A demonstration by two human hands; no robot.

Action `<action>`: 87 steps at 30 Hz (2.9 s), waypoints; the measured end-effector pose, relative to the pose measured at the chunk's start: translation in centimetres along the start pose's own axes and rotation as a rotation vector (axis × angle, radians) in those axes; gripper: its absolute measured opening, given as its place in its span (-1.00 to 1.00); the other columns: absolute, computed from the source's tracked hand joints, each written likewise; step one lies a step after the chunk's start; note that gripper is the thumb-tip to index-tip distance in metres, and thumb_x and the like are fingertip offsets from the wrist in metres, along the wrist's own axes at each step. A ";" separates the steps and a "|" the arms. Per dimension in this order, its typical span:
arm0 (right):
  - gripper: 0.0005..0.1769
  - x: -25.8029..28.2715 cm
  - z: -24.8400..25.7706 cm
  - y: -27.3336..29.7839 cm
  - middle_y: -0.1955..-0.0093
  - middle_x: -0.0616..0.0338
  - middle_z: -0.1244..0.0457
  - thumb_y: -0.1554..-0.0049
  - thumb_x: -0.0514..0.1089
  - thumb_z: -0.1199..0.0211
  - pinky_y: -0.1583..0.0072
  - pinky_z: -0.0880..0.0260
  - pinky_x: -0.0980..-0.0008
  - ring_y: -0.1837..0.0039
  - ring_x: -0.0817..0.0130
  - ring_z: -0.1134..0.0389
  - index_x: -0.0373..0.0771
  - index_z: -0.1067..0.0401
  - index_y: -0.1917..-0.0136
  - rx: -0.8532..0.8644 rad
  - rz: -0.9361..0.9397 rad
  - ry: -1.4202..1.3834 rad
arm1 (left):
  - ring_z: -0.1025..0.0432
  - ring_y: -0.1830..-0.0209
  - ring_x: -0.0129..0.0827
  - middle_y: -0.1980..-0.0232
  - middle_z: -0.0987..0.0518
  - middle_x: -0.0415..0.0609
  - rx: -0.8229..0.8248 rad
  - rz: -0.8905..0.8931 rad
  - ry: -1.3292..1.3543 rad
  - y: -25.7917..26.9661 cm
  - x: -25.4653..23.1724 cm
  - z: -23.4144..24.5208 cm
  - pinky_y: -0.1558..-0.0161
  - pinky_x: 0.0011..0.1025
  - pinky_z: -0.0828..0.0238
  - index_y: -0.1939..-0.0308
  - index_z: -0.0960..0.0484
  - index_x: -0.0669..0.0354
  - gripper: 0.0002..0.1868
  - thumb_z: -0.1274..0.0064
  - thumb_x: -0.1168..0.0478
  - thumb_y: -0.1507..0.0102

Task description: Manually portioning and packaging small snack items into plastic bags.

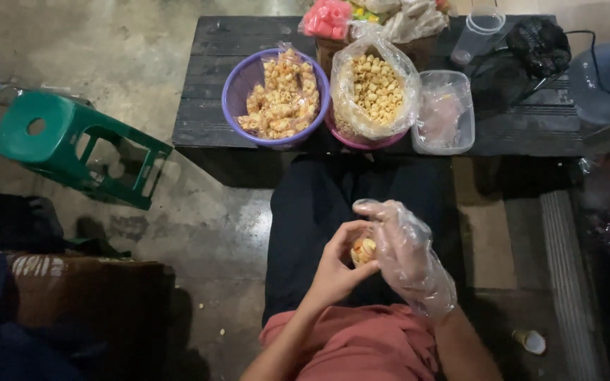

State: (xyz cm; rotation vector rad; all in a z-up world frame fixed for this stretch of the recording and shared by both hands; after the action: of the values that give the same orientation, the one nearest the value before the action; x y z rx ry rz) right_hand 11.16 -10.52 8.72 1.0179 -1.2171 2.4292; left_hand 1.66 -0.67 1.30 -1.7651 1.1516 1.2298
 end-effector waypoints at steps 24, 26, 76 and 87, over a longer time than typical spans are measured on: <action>-0.66 4.1 2.4 -0.7 -0.13 -0.03 -0.34 -0.26 0.04 -0.10 -0.20 -0.41 0.15 -0.12 0.08 -0.42 -0.21 -0.53 -0.08 0.011 -0.005 0.317 | -0.43 -0.08 -0.45 -0.16 -0.49 -0.04 -0.008 -0.163 0.064 0.0 -0.8 -0.1 -0.08 -0.52 -0.39 -0.29 -0.40 0.19 -0.41 -0.30 0.20 -0.24; -0.66 3.6 1.8 0.1 -0.05 0.01 -0.34 -0.20 0.05 -0.25 -0.12 -0.44 0.20 -0.04 0.14 -0.43 -0.23 -0.53 -0.09 0.020 0.033 0.379 | -0.44 -0.03 -0.46 -0.11 -0.52 -0.05 -0.050 -0.147 0.039 0.1 -1.4 -0.5 -0.04 -0.53 -0.41 -0.26 -0.42 0.16 -0.40 -0.33 0.24 -0.19; -0.92 -0.6 3.1 1.6 0.02 0.09 -0.38 -0.19 -0.38 -0.29 -0.11 -0.46 0.28 0.01 0.23 -0.44 -0.26 -0.55 0.08 -0.114 -0.050 0.432 | -0.60 0.27 -0.42 0.19 -0.68 0.00 -0.438 -0.134 -0.240 -12.5 -0.4 11.7 0.26 -0.51 -0.63 0.05 -0.58 0.19 -0.80 -0.19 0.24 -0.29; -0.91 -4.5 4.5 1.7 0.00 0.08 -0.38 -0.17 -0.37 -0.29 -0.14 -0.48 0.30 -0.03 0.24 -0.44 -0.27 -0.57 0.06 -0.106 -0.102 0.477 | -0.50 0.17 -0.41 0.23 -0.62 -0.13 -0.622 -0.359 -0.646 -29.8 1.6 18.1 0.02 -0.42 -0.50 0.26 -0.58 0.05 -0.86 -0.26 0.19 -0.23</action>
State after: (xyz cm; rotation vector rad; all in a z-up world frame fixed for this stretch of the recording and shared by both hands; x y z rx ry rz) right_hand 15.81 -14.68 6.50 0.4195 -1.0785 2.3113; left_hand 23.43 25.99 -4.52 -1.6656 0.0713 1.8481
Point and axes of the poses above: each hand's wrist, its own y-axis away from the middle knuckle, its own z-axis out of the back of the hand, x = y × z, the point moved 2 cm from there along -y, towards the middle knuckle
